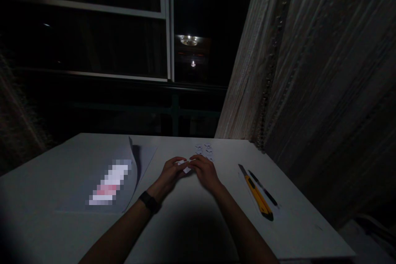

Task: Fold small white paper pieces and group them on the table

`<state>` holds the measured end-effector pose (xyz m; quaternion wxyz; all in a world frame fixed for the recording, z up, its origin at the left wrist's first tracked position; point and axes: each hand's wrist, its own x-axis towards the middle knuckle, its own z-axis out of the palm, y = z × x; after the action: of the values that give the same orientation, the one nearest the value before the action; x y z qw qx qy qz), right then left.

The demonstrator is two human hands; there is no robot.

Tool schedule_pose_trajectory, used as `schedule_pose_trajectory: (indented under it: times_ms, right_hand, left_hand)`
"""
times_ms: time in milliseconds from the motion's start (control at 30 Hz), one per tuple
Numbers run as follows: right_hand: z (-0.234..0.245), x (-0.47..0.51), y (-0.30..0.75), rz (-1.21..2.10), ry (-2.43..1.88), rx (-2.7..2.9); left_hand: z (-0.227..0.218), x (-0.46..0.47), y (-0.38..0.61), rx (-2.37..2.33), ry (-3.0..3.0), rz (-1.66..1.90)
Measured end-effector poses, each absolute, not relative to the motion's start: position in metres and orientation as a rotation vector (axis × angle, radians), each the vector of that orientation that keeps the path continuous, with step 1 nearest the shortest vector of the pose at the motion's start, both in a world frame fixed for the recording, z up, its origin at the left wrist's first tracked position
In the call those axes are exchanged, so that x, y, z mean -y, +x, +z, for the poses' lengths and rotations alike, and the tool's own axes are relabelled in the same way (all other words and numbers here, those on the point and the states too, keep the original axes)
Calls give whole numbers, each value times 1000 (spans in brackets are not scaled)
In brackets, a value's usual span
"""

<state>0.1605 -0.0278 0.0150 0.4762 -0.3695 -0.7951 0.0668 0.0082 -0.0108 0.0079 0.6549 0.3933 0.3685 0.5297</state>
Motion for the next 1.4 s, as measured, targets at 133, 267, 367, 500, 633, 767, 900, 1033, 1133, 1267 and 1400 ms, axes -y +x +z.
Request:
schedule_pose_trajectory:
  times_ms: [133,267,367,500,633,767,900,1033,1133,1267,1400]
  right_hand:
    - [15,25,161,287,-927,1874]
    - [14,21,162,342,-967,1828]
    - [13,20,164,391,-991,1843]
    - [13,18,166,500,-999,1824]
    - [7,13,165,574,-1033,1711]
    - [2,9,162,680,-1091,1520]
    - [-1,8,162,746,-1111,1363]
    - [-4,7,162,775,-1152,1241]
    - [-5,8,162,757,-1178,1227]
    - [0,11,161,788,-1126,1334]
    - [9,14,166,825,-1088,1510]
  left_hand:
    - [5,10,10,-831,950,1189]
    - [1,10,11,-786,936,1121]
    - [-1,10,11,-803,921,1136]
    - [1,10,12,-844,923,1177]
    - [8,13,16,-903,1010,1261]
    - [13,15,20,-1034,1214,1353]
    - [9,16,24,-1109,1362,1469]
    - [4,18,27,-1131,1416,1477]
    - [2,17,26,-1118,1475,1444]
    - [3,15,23,-1003,1336,1350]
    - [6,16,18,-847,1093,1151]
